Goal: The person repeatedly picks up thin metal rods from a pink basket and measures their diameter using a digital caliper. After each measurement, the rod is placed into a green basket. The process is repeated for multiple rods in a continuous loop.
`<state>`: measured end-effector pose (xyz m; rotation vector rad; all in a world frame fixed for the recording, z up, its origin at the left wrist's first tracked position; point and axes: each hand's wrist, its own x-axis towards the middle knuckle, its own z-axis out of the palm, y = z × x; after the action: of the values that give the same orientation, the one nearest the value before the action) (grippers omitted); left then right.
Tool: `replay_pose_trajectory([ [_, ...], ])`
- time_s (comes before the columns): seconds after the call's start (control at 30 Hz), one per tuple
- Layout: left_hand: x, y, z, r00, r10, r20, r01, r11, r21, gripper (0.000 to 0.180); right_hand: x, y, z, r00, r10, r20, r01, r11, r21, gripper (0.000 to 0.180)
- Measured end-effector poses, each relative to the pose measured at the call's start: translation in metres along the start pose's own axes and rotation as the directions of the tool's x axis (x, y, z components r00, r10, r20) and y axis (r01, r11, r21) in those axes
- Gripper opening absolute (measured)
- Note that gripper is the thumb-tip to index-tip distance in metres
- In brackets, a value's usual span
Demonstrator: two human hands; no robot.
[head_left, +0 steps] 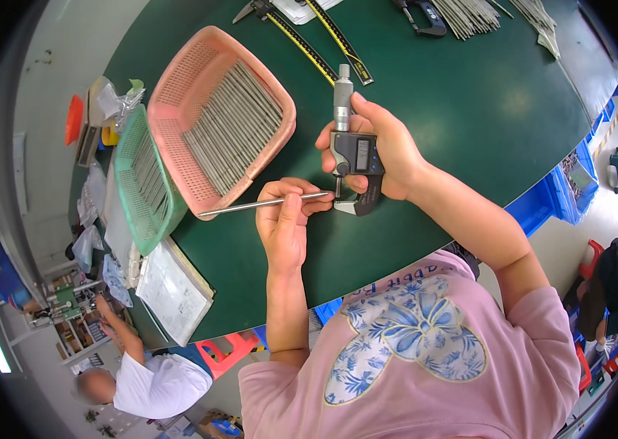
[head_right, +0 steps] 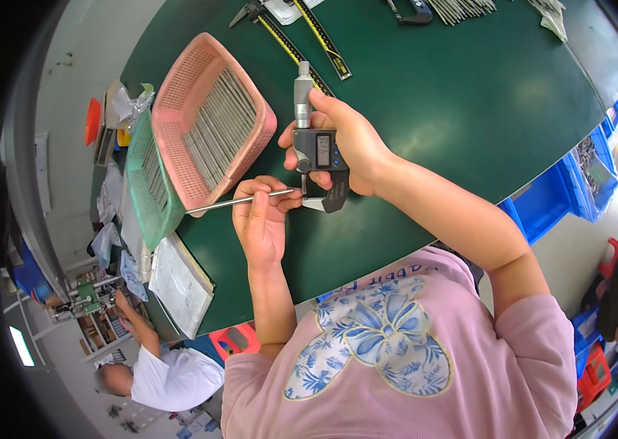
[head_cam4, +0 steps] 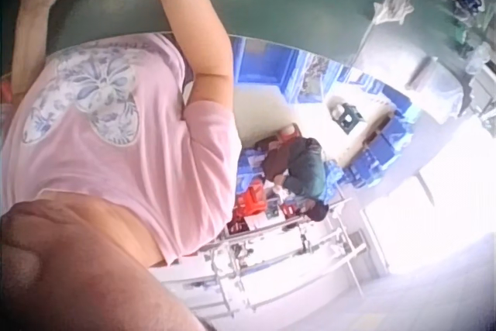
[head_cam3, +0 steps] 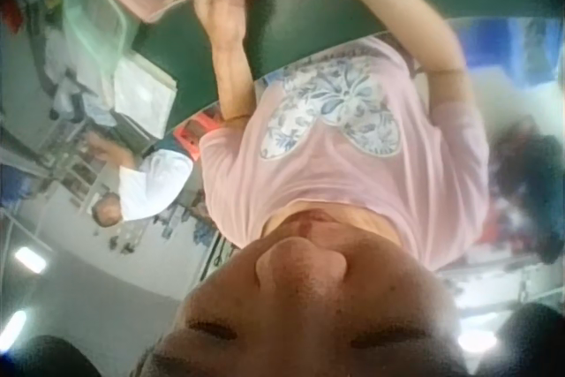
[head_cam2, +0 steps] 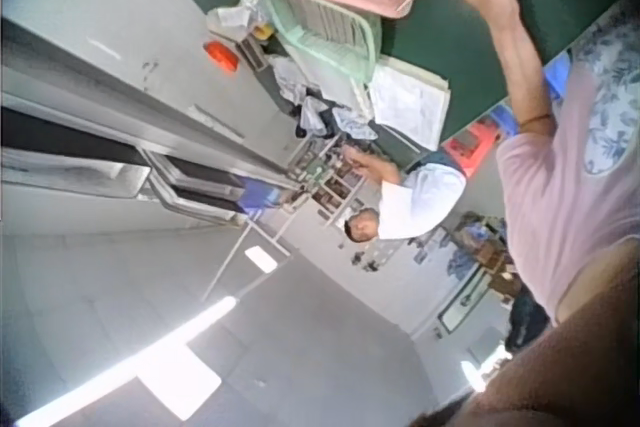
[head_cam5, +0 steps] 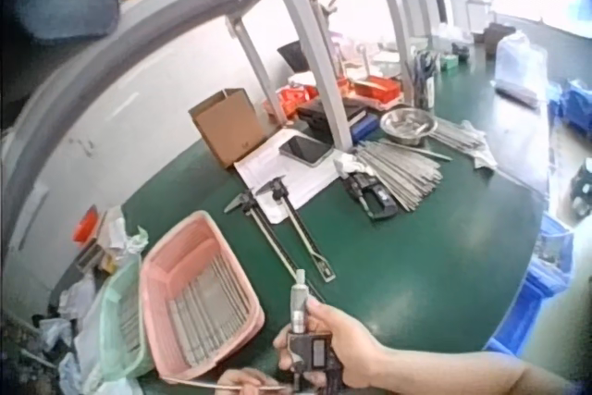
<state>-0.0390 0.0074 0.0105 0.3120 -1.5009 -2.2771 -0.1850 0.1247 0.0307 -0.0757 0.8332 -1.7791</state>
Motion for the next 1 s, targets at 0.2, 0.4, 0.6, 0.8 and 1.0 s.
replay_pose_trajectory([
  [0.2, -0.001, -0.001, 0.0013, 0.999, -0.016, 0.04, 0.015, 1.0, 0.018, 0.011, -0.0005, 0.0019, -0.0006, 0.999, 0.046, 0.02, -0.047, 0.998, 0.035, 0.057],
  [0.4, -0.0002, 0.0002, 0.0006, 0.996, -0.032, 0.079, 0.027, 0.998, 0.059, 0.011, 0.0006, 0.0043, -0.0007, 0.998, 0.055, 0.018, -0.056, 0.998, 0.034, 0.056],
  [0.6, -0.0011, 0.0001, -0.0004, 0.996, -0.033, 0.077, 0.03, 0.998, 0.049, 0.012, 0.0011, 0.006, -0.0011, 0.998, 0.055, 0.031, -0.056, 0.997, 0.05, 0.056],
  [0.8, -0.0018, -0.0011, -0.0008, 0.995, -0.043, 0.089, 0.039, 0.998, 0.047, 0.012, 0.0029, 0.0086, -0.0027, 0.999, 0.013, 0.05, -0.012, 1.0, -0.014, 0.051],
  [1.0, -0.0024, -0.002, -0.0026, 0.997, -0.061, 0.053, 0.057, 0.995, 0.076, 0.011, 0.0021, 0.0069, -0.0028, 0.998, -0.007, 0.056, 0.01, 0.999, -0.045, 0.047],
])
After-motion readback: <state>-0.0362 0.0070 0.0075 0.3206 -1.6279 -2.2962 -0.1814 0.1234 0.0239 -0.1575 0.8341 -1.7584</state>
